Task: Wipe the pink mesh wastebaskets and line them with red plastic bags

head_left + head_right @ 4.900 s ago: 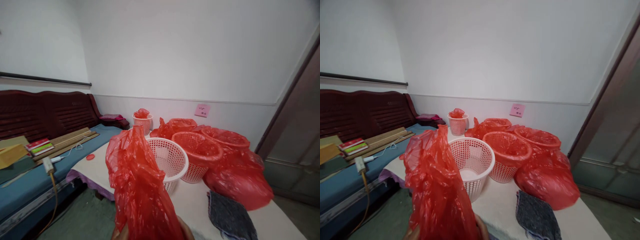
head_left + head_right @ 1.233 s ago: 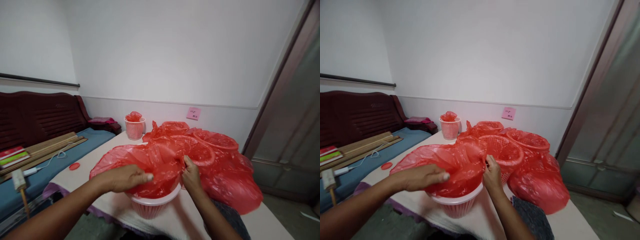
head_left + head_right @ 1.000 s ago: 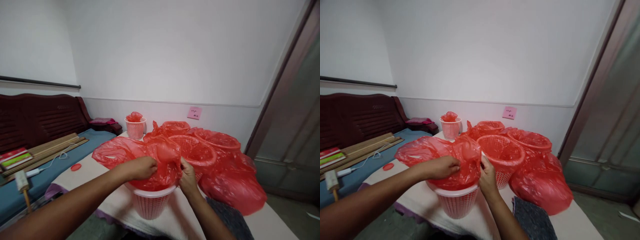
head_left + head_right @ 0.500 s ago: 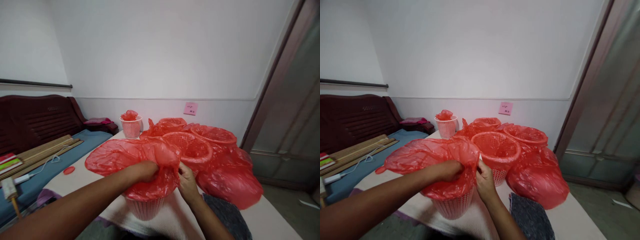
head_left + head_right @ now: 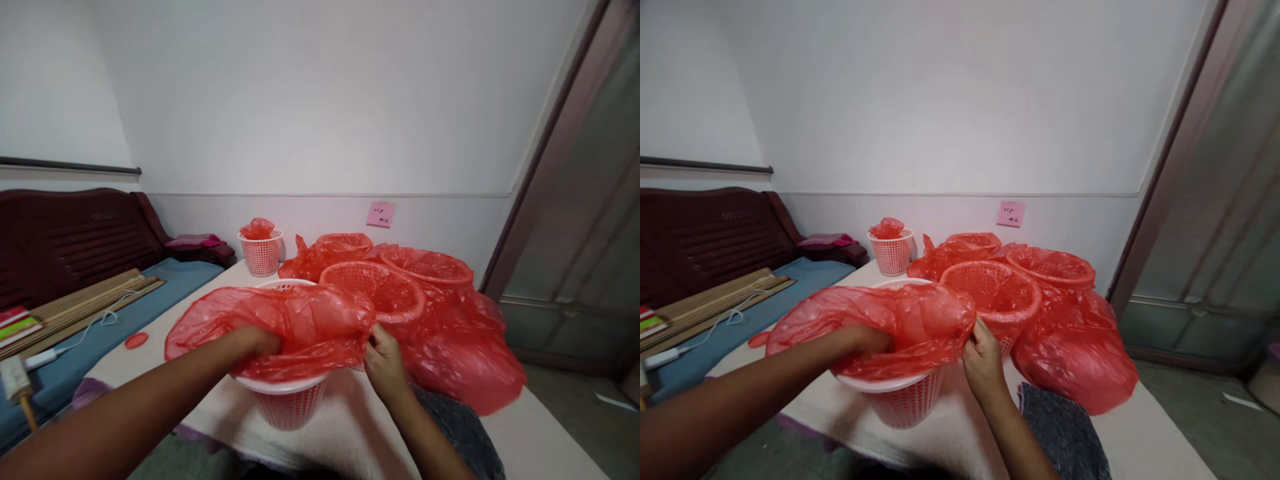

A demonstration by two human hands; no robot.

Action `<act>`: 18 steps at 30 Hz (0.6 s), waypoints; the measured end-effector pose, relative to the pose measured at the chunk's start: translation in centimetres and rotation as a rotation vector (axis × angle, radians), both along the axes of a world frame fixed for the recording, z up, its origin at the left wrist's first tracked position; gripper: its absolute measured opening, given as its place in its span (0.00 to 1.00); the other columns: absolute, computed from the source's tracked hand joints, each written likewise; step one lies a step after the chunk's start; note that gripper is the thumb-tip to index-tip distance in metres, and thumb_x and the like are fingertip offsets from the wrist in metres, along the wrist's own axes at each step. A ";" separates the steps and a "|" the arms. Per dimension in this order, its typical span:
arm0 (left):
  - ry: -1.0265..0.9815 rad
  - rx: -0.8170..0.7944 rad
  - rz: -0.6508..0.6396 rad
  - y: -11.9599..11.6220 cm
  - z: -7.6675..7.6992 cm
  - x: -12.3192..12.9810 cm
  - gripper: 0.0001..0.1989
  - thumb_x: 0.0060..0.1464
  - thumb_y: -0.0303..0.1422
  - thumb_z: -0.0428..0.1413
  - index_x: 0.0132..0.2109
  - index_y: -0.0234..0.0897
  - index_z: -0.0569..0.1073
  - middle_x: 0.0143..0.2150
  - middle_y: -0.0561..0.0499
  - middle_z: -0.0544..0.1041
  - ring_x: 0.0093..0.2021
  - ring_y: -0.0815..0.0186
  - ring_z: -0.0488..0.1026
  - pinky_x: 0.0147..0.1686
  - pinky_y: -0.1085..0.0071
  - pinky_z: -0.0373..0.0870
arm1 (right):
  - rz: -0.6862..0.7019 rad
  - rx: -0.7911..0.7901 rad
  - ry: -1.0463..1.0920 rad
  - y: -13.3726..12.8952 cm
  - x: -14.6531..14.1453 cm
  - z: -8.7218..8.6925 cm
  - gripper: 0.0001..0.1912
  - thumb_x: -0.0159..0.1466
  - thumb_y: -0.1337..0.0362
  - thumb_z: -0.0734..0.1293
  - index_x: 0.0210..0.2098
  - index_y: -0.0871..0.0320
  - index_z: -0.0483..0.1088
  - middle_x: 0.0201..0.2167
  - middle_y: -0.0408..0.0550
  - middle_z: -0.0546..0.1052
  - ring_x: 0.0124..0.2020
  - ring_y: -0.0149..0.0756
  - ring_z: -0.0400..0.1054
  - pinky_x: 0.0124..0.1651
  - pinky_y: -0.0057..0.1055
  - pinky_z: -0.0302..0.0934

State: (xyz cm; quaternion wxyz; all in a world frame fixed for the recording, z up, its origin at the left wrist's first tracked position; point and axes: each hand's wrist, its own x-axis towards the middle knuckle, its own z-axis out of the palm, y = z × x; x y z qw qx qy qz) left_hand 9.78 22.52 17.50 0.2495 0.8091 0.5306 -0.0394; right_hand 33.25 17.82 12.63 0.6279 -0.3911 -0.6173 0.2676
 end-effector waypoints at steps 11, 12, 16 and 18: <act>0.088 0.096 -0.211 -7.5 4.4 -1.3 0.24 0.46 0.54 0.57 0.39 0.39 0.77 0.36 0.44 0.81 0.33 0.51 0.77 0.26 0.64 0.64 | -0.032 -0.139 -0.114 1.1 0.6 -1.1 0.14 0.56 0.62 0.66 0.41 0.57 0.75 0.45 0.53 0.77 0.48 0.49 0.69 0.54 0.47 0.62; 0.102 0.155 -0.220 -8.5 3.5 -1.3 0.20 0.46 0.49 0.59 0.40 0.38 0.77 0.38 0.42 0.82 0.35 0.48 0.77 0.28 0.63 0.65 | -0.006 -0.156 -0.100 1.0 0.6 -1.1 0.13 0.56 0.61 0.66 0.38 0.57 0.76 0.42 0.53 0.79 0.45 0.48 0.71 0.51 0.46 0.64; 0.072 0.215 -0.227 -10.7 0.0 -0.5 0.11 0.52 0.34 0.51 0.39 0.40 0.76 0.41 0.41 0.82 0.40 0.48 0.79 0.34 0.60 0.67 | 0.110 -0.221 -0.056 -0.1 0.5 -0.6 0.12 0.54 0.57 0.68 0.33 0.58 0.76 0.34 0.50 0.81 0.36 0.47 0.73 0.42 0.44 0.69; 0.060 0.207 -0.232 -11.2 -0.9 0.0 0.09 0.51 0.33 0.52 0.37 0.41 0.76 0.39 0.42 0.82 0.39 0.47 0.79 0.31 0.60 0.67 | 0.153 -0.248 -0.026 -0.7 1.1 -0.1 0.14 0.52 0.57 0.70 0.35 0.58 0.77 0.36 0.51 0.81 0.39 0.48 0.74 0.44 0.45 0.69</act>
